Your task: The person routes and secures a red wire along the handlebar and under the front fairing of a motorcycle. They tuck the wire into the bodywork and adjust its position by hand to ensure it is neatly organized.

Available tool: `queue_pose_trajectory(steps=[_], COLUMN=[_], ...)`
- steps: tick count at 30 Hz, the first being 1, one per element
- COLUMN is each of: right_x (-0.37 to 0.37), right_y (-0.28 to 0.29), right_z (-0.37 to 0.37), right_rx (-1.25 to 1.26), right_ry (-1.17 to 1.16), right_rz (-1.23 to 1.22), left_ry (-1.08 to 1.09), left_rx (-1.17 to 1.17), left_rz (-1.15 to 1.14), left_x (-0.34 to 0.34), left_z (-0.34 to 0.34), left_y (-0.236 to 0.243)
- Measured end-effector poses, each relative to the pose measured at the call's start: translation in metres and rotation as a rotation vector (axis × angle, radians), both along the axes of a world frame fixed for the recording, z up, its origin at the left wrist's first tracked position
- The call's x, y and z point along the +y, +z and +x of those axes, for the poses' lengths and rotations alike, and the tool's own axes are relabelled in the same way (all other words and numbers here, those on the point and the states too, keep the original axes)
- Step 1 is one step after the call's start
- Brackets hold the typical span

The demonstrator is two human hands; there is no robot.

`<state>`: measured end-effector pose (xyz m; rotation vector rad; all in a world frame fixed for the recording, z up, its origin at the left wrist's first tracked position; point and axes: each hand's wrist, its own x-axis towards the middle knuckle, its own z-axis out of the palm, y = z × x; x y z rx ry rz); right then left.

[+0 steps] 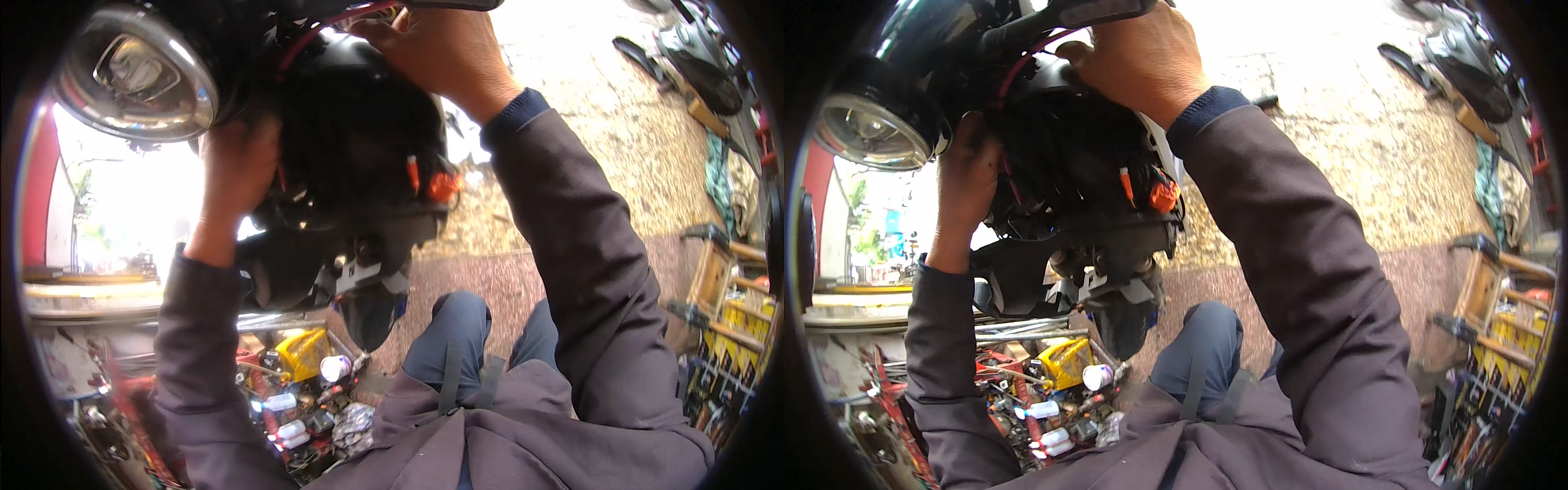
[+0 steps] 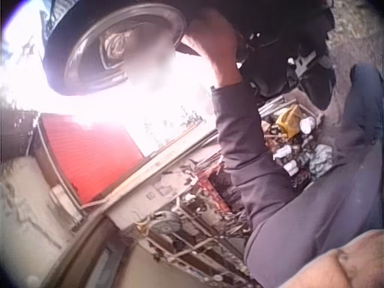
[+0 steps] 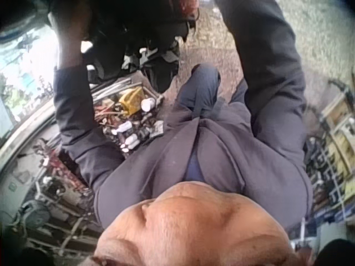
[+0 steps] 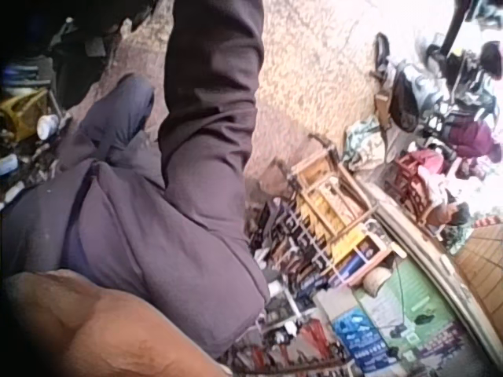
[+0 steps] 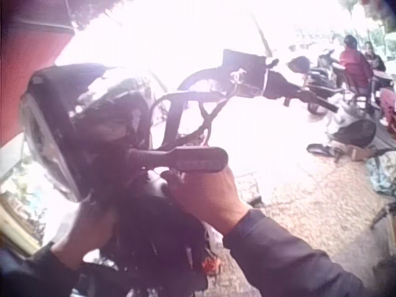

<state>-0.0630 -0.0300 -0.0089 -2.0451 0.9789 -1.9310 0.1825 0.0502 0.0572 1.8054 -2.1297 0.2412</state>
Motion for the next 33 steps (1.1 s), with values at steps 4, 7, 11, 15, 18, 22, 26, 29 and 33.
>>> queue_pose_trajectory(steps=[4,7,11,15,18,22,26,29,33], right_x=[-0.011,-0.016,-0.019,-0.023,-0.027,-0.032,-0.030,-0.024,-0.023], right_y=[-0.004,-0.008,-0.008,-0.006,-0.006,-0.008,-0.018,-0.030,-0.030], right_z=[0.009,0.011,0.014,0.018,0.023,0.024,0.016,0.003,-0.017], right_rx=[-0.076,-0.013,-0.086,-0.136,-0.208,-0.230,-0.210,-0.400,-0.539], right_ry=[-0.112,-0.038,-0.020,-0.021,0.095,0.126,0.093,0.245,0.538], right_rz=[-0.185,-0.106,-0.188,-0.205,-0.155,-0.190,-0.195,-0.077,0.227], left_ry=[-0.024,-0.135,-0.074,-0.050,-0.054,-0.010,-0.078,-0.058,-0.002], left_rx=[-0.015,-0.123,-0.104,-0.051,-0.062,-0.095,-0.187,-0.172,-0.151], left_rz=[-0.124,-0.364,-0.300,-0.329,-0.345,-0.304,-0.471,-0.457,-0.358], left_x=[-0.003,-0.009,-0.009,-0.003,-0.003,-0.005,-0.007,-0.008,-0.009], left_z=[-0.003,-0.004,-0.011,-0.022,-0.024,-0.020,-0.014,-0.012,-0.010], left_y=[-0.004,-0.010,-0.006,-0.006,-0.005,-0.007,-0.011,-0.011,-0.009])
